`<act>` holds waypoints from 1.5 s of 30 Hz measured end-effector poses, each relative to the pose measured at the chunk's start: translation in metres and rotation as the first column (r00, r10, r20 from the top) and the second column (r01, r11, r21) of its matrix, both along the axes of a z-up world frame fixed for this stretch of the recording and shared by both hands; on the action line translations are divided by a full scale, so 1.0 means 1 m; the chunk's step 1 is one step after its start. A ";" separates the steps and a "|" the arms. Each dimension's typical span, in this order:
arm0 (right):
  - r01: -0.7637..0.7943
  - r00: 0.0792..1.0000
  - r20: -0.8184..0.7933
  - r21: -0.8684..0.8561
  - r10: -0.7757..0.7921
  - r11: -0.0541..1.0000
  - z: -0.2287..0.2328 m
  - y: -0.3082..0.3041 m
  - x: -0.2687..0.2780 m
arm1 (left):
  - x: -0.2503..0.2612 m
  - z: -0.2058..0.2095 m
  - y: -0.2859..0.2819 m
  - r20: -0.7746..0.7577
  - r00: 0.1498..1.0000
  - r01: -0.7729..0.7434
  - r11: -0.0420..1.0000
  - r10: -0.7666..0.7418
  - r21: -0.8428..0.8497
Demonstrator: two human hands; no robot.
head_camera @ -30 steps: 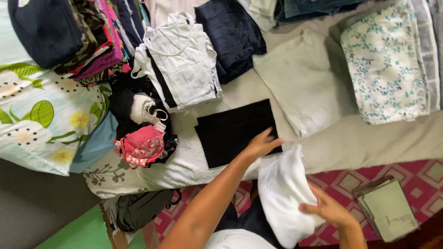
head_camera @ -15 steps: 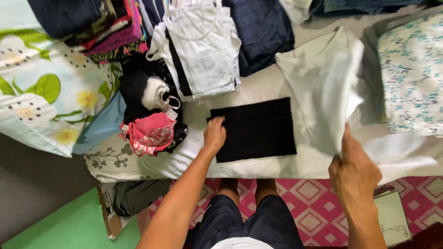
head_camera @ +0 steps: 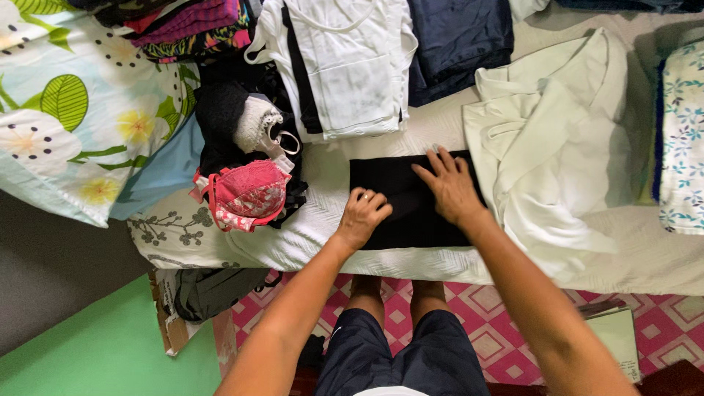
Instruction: The person places a folded blue garment onto a closet shelf, gathers items from a bed including a black shirt, a blue shirt, and white garments, folds several of the shirts by hand, and returns a folded shirt to the closet shelf.
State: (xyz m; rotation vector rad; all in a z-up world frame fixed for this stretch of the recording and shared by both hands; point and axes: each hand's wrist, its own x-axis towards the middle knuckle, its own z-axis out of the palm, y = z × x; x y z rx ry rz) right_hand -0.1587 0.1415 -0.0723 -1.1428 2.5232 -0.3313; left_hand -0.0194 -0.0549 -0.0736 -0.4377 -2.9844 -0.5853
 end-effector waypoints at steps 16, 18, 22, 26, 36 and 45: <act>-0.340 0.915 0.219 -0.038 0.339 0.940 0.042 0.134 0.131 | 0.145 0.086 0.029 0.282 0.955 -0.043 0.895 -0.094 0.444; -0.342 0.896 0.318 0.051 0.309 0.938 0.043 0.143 0.141 | 0.152 0.085 0.032 0.355 0.932 -0.102 0.886 -0.073 0.452; -0.364 0.856 0.456 0.197 0.244 0.910 0.050 0.154 0.157 | 0.168 0.087 0.039 0.457 0.883 -0.180 0.826 -0.103 0.534; -0.309 0.866 0.466 0.218 0.180 0.926 0.053 0.164 0.159 | 0.171 0.087 0.037 0.495 0.862 -0.185 0.843 -0.106 0.504; -0.107 0.825 0.564 0.107 0.029 0.989 0.070 0.146 0.115 | 0.130 0.087 0.013 0.621 0.781 -0.460 0.731 0.064 0.504; 0.199 0.980 0.010 -0.044 -0.198 0.979 0.027 0.065 -0.026 | 0.006 -0.036 -0.043 0.583 0.642 -0.749 0.246 0.498 0.615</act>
